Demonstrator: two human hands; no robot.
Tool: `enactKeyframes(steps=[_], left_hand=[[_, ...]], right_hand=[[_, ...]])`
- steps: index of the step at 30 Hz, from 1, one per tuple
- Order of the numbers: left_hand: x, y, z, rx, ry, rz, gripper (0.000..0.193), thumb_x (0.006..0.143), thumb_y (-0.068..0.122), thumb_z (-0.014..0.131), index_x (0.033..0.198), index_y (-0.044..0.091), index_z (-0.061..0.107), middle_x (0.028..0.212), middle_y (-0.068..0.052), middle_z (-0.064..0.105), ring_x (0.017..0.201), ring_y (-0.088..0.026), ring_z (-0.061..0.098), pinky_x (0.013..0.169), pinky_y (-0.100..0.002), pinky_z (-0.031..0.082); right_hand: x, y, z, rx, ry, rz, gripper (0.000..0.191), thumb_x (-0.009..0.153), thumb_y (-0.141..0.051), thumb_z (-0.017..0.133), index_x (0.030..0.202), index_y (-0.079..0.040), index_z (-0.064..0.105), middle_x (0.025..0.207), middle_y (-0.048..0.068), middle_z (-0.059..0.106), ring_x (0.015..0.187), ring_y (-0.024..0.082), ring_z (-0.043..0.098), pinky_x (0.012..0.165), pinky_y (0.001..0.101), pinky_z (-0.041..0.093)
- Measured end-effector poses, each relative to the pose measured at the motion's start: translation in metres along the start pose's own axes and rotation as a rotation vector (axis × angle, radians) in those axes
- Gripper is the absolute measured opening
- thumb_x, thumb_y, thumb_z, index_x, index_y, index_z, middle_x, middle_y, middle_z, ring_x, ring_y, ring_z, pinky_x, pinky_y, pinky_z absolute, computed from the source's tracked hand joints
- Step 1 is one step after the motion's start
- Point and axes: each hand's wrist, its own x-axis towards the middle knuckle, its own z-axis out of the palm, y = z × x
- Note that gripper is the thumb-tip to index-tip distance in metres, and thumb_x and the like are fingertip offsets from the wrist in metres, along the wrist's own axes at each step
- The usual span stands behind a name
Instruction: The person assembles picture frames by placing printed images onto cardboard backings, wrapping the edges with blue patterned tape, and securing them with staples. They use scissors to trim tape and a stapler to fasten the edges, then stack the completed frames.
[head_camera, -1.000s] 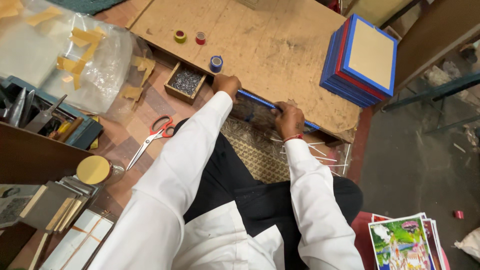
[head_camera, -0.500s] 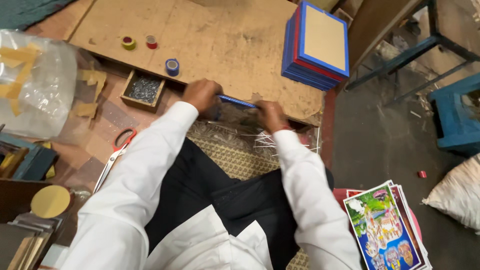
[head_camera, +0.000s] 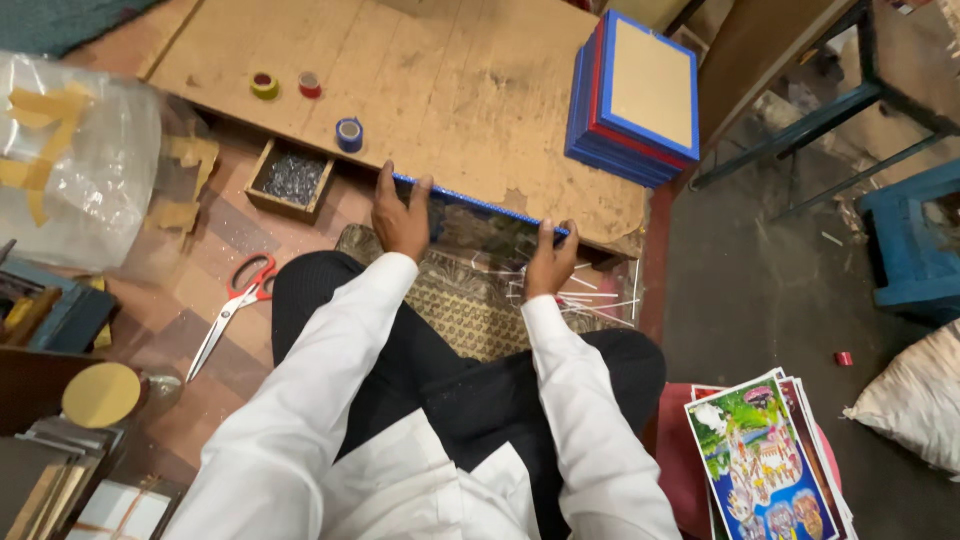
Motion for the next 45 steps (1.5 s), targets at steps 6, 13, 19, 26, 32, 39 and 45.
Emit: enactKeyframes(steps=[6, 13, 19, 26, 32, 39, 45], left_hand=[[0.019, 0.003, -0.010, 0.081, -0.078, -0.126, 0.042, 0.096, 0.036, 0.073, 0.124, 0.004, 0.072, 0.119, -0.024, 0.072, 0.108, -0.041, 0.068, 0.094, -0.044, 0.051], [0.029, -0.019, -0.020, -0.200, -0.186, -0.135, 0.028, 0.086, 0.015, 0.079, 0.111, 0.004, 0.076, 0.096, -0.012, 0.078, 0.085, -0.022, 0.072, 0.078, -0.033, 0.055], [0.072, -0.013, -0.008, -0.657, -0.358, -0.240, 0.016, 0.086, 0.002, 0.079, 0.101, -0.003, 0.076, 0.091, -0.005, 0.076, 0.080, -0.011, 0.070, 0.074, -0.025, 0.057], [0.094, 0.038, 0.010, -1.037, -0.428, -0.506, 0.009, 0.090, 0.005, 0.076, 0.088, -0.004, 0.074, 0.081, -0.009, 0.075, 0.067, -0.012, 0.068, 0.065, -0.025, 0.056], [0.076, 0.045, 0.006, -0.903, -0.360, -0.542, 0.009, 0.086, 0.003, 0.078, 0.086, -0.005, 0.075, 0.081, -0.010, 0.075, 0.068, -0.013, 0.068, 0.065, -0.027, 0.056], [0.113, 0.011, 0.028, -0.823, -0.092, -0.522, 0.015, 0.080, 0.003, 0.080, 0.087, -0.008, 0.073, 0.085, -0.014, 0.076, 0.075, -0.021, 0.070, 0.071, -0.033, 0.057], [0.097, -0.012, 0.026, -0.335, -0.400, -0.433, 0.039, 0.082, 0.021, 0.085, 0.106, -0.004, 0.067, 0.100, -0.016, 0.074, 0.087, -0.021, 0.071, 0.075, -0.033, 0.056]], right_hand=[[0.018, -0.005, -0.003, 0.094, 0.008, 0.142, 0.041, 0.102, -0.029, 0.061, 0.114, 0.009, 0.072, 0.100, 0.008, 0.075, 0.088, 0.019, 0.068, 0.085, 0.0323, 0.052], [0.016, 0.023, -0.023, 0.349, -0.244, 0.190, 0.035, 0.097, -0.017, 0.066, 0.128, -0.002, 0.062, 0.118, 0.002, 0.070, 0.106, 0.011, 0.066, 0.094, 0.0221, 0.050], [0.068, -0.005, -0.040, 0.282, -0.219, 0.224, 0.025, 0.096, -0.011, 0.077, 0.115, 0.002, 0.067, 0.103, 0.007, 0.067, 0.089, 0.014, 0.063, 0.079, 0.0288, 0.052], [0.129, -0.034, -0.080, 0.649, -0.323, 0.164, 0.018, 0.103, -0.009, 0.065, 0.110, 0.007, 0.071, 0.099, 0.007, 0.072, 0.086, 0.014, 0.065, 0.081, 0.0274, 0.053], [0.115, -0.018, -0.086, 0.634, -0.281, 0.292, 0.019, 0.104, -0.011, 0.064, 0.112, 0.006, 0.069, 0.100, 0.007, 0.072, 0.088, 0.015, 0.068, 0.083, 0.0288, 0.055], [0.051, 0.011, -0.102, 0.291, -0.495, 0.797, 0.023, 0.102, -0.022, 0.060, 0.117, -0.004, 0.064, 0.088, 0.008, 0.068, 0.071, 0.026, 0.066, 0.060, 0.0359, 0.051], [0.075, 0.062, -0.071, 0.711, -0.479, 0.913, 0.020, 0.106, -0.015, 0.060, 0.120, -0.003, 0.067, 0.093, 0.006, 0.067, 0.075, 0.016, 0.062, 0.065, 0.0274, 0.053]])
